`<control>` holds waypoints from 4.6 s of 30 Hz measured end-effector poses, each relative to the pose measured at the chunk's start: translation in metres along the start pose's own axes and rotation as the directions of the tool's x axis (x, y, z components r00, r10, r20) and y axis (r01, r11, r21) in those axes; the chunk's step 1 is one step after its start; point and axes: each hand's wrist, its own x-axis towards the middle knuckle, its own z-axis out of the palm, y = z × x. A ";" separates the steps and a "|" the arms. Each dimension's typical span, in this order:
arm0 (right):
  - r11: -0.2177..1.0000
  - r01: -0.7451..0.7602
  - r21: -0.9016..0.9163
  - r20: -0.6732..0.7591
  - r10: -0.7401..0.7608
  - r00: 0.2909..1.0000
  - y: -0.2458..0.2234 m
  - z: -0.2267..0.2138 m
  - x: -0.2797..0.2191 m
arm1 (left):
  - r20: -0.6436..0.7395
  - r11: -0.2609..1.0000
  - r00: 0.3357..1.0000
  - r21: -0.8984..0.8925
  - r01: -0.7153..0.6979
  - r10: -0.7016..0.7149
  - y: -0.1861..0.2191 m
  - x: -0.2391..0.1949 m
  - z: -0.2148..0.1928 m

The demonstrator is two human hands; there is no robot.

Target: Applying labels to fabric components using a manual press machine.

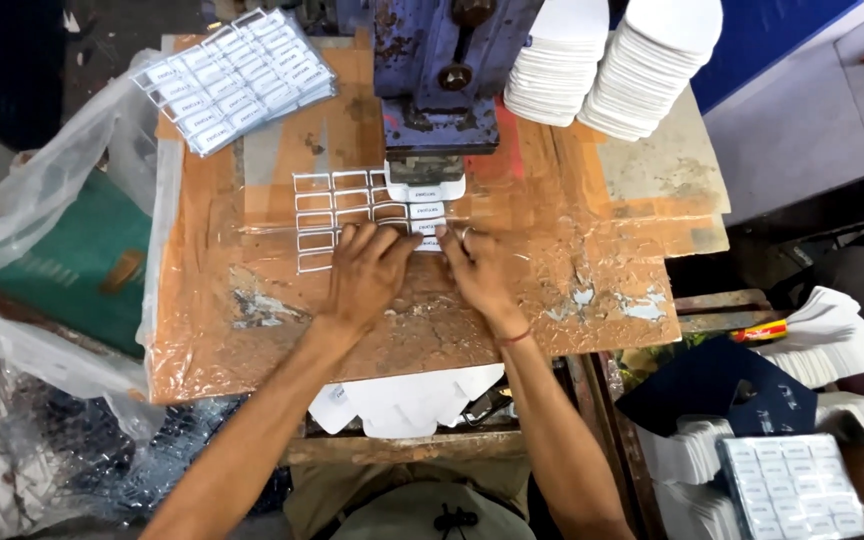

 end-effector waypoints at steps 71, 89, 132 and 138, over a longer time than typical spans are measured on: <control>0.969 0.157 -0.193 0.152 -0.129 0.980 -0.076 0.020 -0.052 | 0.539 0.227 0.734 -0.719 0.656 -0.413 -0.034 -0.015 -0.086; 0.966 0.159 -0.203 0.126 -0.135 0.983 -0.080 0.024 -0.062 | 0.436 0.385 0.815 -0.727 0.569 -0.381 -0.015 -0.008 -0.092; 0.675 0.690 -0.260 0.553 -0.482 0.680 -0.092 0.058 -0.180 | 0.411 0.483 0.771 -0.609 0.630 -0.487 -0.017 -0.013 -0.053; 0.961 0.275 0.015 0.138 -0.274 0.952 -0.019 -0.056 -0.150 | 0.489 0.238 0.685 -0.692 0.681 -0.540 -0.008 -0.022 -0.064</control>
